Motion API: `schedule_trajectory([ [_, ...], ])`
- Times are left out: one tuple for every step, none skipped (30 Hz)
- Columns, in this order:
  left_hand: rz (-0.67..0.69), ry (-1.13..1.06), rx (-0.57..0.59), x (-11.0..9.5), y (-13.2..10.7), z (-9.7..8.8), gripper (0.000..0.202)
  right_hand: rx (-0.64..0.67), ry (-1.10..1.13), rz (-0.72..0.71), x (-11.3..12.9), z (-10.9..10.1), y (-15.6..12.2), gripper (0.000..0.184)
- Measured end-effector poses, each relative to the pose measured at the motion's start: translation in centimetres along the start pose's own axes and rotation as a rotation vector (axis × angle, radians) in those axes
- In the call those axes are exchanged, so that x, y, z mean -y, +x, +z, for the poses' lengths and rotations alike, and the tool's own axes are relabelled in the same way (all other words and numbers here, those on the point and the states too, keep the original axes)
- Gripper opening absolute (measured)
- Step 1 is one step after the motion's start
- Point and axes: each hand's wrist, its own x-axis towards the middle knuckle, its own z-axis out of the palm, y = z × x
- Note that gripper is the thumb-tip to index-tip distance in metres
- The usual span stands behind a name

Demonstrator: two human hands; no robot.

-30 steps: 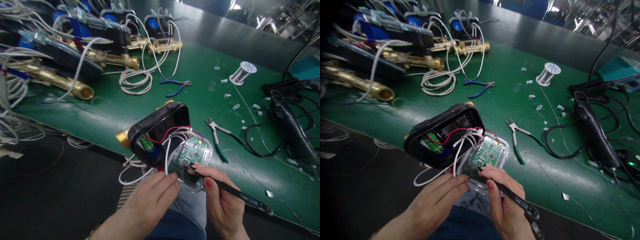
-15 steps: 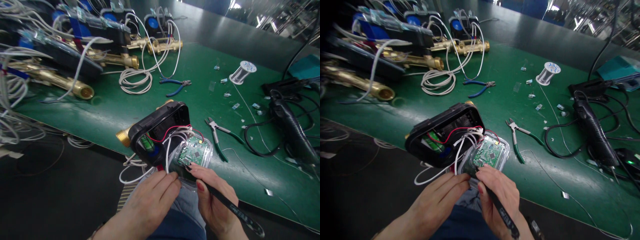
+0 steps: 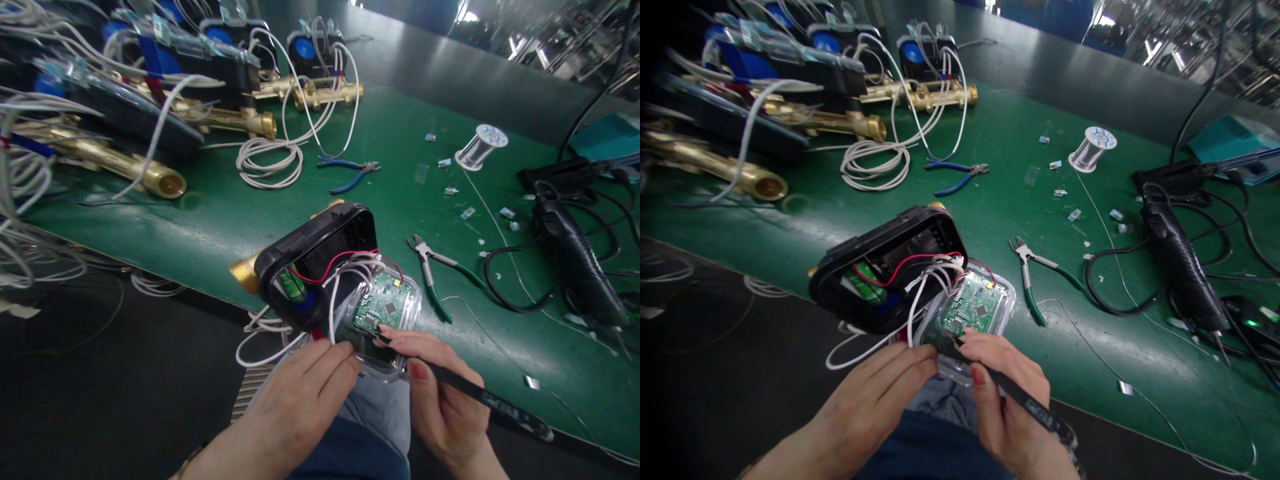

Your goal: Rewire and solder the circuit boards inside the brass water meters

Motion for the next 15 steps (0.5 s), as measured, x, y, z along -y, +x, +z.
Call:
schedule_trajectory([
  [-0.001,-0.003,0.004,0.0,0.0,0.0,0.029,-0.038,0.012,0.027,0.1,-0.1,-0.2,0.031],
  [-0.001,-0.009,0.006,0.0,-0.1,0.0,0.029,-0.065,0.019,0.047,0.1,-0.1,-0.3,0.031],
  [0.004,-0.015,0.005,0.0,-0.1,0.0,0.029,-0.073,0.018,0.054,0.1,-0.2,-0.5,0.031],
  [0.01,-0.02,0.003,0.0,-0.2,0.0,0.028,-0.066,0.014,0.053,0.1,-0.2,-0.6,0.032],
  [0.011,-0.023,0.005,0.0,-0.2,0.0,0.028,-0.051,0.011,0.045,0.1,-0.2,-0.6,0.032],
  [0.01,-0.024,0.008,0.0,-0.2,0.0,0.028,-0.031,0.009,0.038,0.1,-0.1,-0.6,0.032],
  [0.008,-0.025,0.01,0.0,-0.2,0.0,0.028,-0.017,0.005,0.027,0.0,0.0,-0.5,0.032],
  [0.008,-0.028,0.013,0.0,-0.1,-0.1,0.028,-0.01,0.0,0.02,0.0,0.1,-0.4,0.032],
  [0.008,-0.032,0.016,0.1,0.0,-0.2,0.028,-0.008,-0.007,0.011,0.0,0.2,-0.2,0.031],
  [0.013,-0.039,0.021,0.1,0.1,-0.2,0.028,-0.006,-0.015,0.005,0.0,0.2,-0.1,0.03],
  [0.02,-0.046,0.022,0.1,0.3,-0.3,0.028,-0.003,-0.026,0.001,0.0,0.3,0.0,0.03],
  [0.029,-0.051,0.016,0.2,0.4,-0.4,0.027,0.0,-0.034,-0.004,0.0,0.4,0.2,0.029],
  [0.035,-0.053,0.011,0.3,0.6,-0.4,0.027,0.002,-0.039,-0.006,0.0,0.4,0.2,0.029],
  [0.039,-0.053,0.002,0.4,0.7,-0.5,0.027,0.004,-0.04,-0.007,0.1,0.4,0.3,0.028],
  [0.04,-0.053,-0.008,0.4,0.8,-0.5,0.027,0.005,-0.041,-0.007,0.1,0.5,0.4,0.028],
])
